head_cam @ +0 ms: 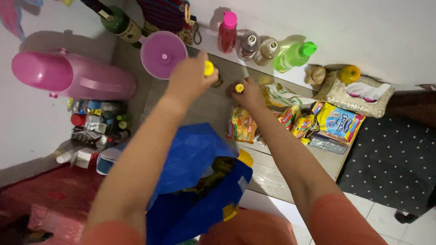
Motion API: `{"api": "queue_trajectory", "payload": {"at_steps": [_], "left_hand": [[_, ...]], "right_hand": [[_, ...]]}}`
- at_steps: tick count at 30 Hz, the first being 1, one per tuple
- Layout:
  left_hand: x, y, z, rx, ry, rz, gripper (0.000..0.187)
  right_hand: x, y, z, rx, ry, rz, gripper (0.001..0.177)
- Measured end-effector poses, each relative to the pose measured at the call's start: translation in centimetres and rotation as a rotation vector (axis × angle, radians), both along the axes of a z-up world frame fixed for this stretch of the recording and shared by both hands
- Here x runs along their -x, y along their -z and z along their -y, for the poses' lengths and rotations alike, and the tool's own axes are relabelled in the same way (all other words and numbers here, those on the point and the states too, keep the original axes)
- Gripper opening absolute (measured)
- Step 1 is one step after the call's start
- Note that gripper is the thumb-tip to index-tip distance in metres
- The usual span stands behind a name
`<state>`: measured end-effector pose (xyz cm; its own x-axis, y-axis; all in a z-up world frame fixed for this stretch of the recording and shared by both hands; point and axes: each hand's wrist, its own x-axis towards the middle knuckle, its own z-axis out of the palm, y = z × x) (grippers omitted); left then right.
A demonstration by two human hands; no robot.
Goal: The person removes food items, including packets of instant noodles, a bottle of oil, and seasoning sachets, from a blue shopping bag and places them onto a white surface next to other food containers.
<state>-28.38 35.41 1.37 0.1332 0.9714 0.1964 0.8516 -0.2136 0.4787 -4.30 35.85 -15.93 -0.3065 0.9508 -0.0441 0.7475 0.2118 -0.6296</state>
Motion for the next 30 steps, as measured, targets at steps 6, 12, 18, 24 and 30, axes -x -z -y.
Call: {"api": "queue_trajectory", "payload": {"at_steps": [6,12,18,24,30], "left_hand": [[-4.1,7.7,1.3,0.163,-0.015,-0.082,0.039],[-5.2,10.0,1.4,0.329,-0.086,-0.093,0.041],[-5.7,12.3,1.3,0.377,-0.135,-0.128,0.042],[-5.5,15.2,1.9,0.459,-0.203,-0.122,0.043],[-6.0,16.6,2.2,0.466,-0.267,-0.064,0.044]], "right_hand": [[0.3,-1.9,0.2,0.051,0.003,-0.089,0.035],[-1.2,-0.9,0.7,0.012,-0.041,-0.030,0.053],[-2.0,-0.7,1.2,0.040,0.097,-0.098,0.055],[-2.3,-0.3,1.2,0.015,0.078,-0.089,0.053],[-2.7,-0.7,1.8,-0.014,0.081,-0.021,0.054]]}}
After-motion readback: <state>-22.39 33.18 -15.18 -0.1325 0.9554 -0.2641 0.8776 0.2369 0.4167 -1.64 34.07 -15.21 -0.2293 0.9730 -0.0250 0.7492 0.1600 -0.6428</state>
